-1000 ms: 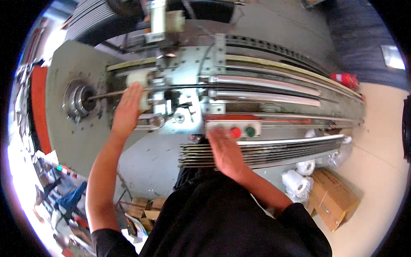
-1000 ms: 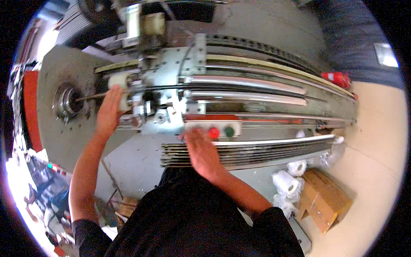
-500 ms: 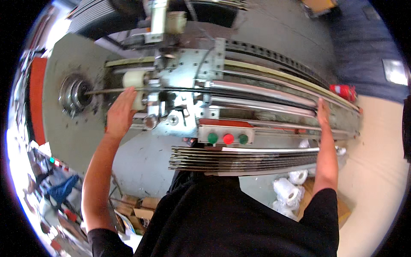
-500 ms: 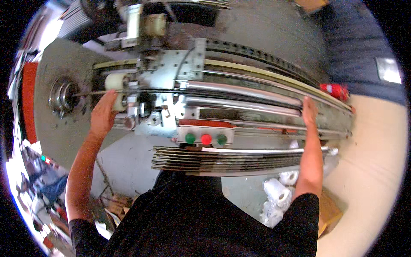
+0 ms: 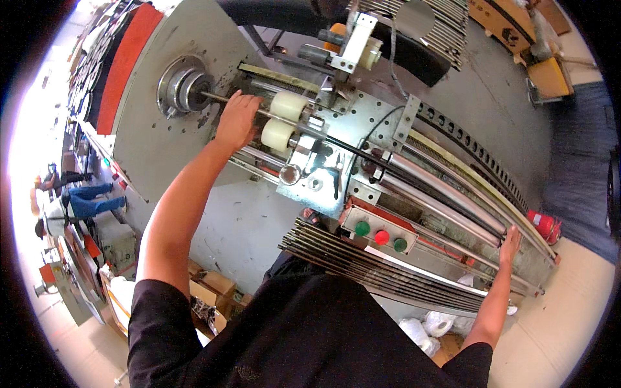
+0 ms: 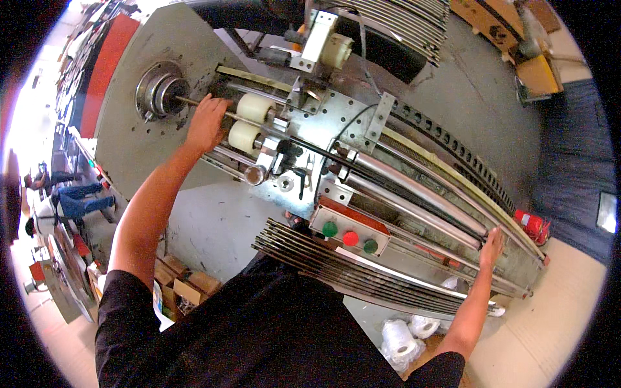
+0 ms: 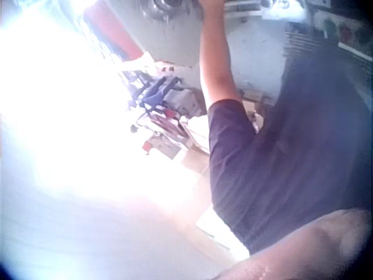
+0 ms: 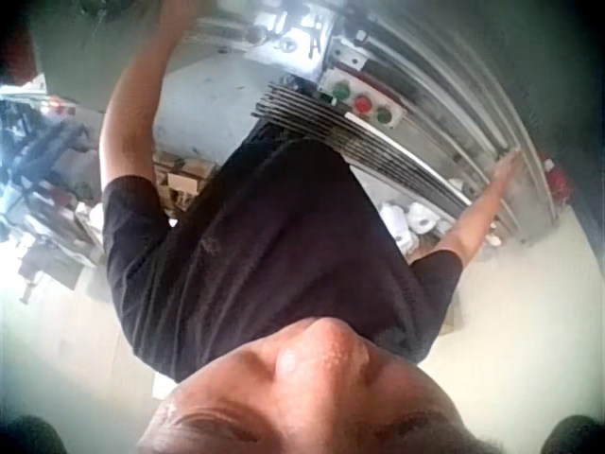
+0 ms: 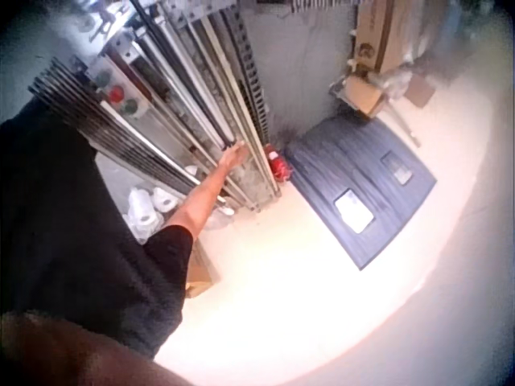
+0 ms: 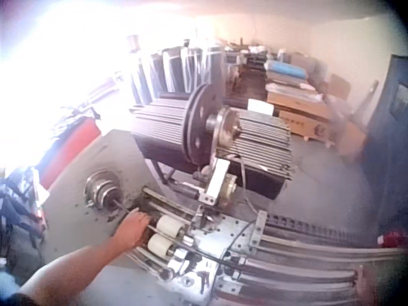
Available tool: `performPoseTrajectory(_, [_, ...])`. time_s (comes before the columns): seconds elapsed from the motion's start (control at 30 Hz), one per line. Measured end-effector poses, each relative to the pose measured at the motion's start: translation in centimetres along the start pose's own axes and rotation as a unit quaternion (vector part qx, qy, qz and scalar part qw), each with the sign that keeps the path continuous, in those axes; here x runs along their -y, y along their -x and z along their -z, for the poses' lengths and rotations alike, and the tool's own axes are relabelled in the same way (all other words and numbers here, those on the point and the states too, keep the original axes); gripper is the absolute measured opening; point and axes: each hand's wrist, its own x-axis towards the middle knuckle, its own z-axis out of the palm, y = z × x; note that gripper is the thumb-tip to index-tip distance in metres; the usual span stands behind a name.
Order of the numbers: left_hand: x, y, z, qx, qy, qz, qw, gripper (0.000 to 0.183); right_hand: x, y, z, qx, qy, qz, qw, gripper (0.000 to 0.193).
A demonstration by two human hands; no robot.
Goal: The person operates a metal fabrication machine by loading metal rods into the rollers and applying tape to the material.
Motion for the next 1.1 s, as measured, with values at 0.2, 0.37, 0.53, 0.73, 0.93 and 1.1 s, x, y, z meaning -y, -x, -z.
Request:
performPoseTrajectory(0.2, [3.1,-1.3,-0.5,0.050,0.010,-0.004,0.999,0.055,2.1,1.8,0.5,-0.058,-0.005,0.034,0.998,0.077])
performPoseTrajectory(0.37, [4.9,-1.3,-0.8,0.041,0.006,-0.014,0.999,0.051,3.4,2.7,1.6,-0.050,0.004,0.018,0.999,0.079])
performPoseTrajectory(0.53, [5.7,-1.3,-0.7,0.054,0.013,-0.009,0.998,0.050,4.0,3.2,2.2,-0.027,0.035,-0.006,0.999,0.081])
performPoseTrajectory(0.73, [6.9,-1.6,0.0,0.081,-0.001,-0.019,0.997,0.036,6.5,4.8,3.5,-0.006,0.076,-0.007,0.997,0.083])
performPoseTrajectory(0.93, [8.1,-1.8,-0.1,0.121,-0.011,0.001,0.993,0.032,10.4,6.8,4.3,0.002,0.094,-0.003,0.996,0.084])
performPoseTrajectory(1.1, [8.4,-1.5,-1.6,0.091,0.022,0.003,0.996,0.034,13.5,8.5,5.0,0.018,0.166,-0.024,0.986,0.080])
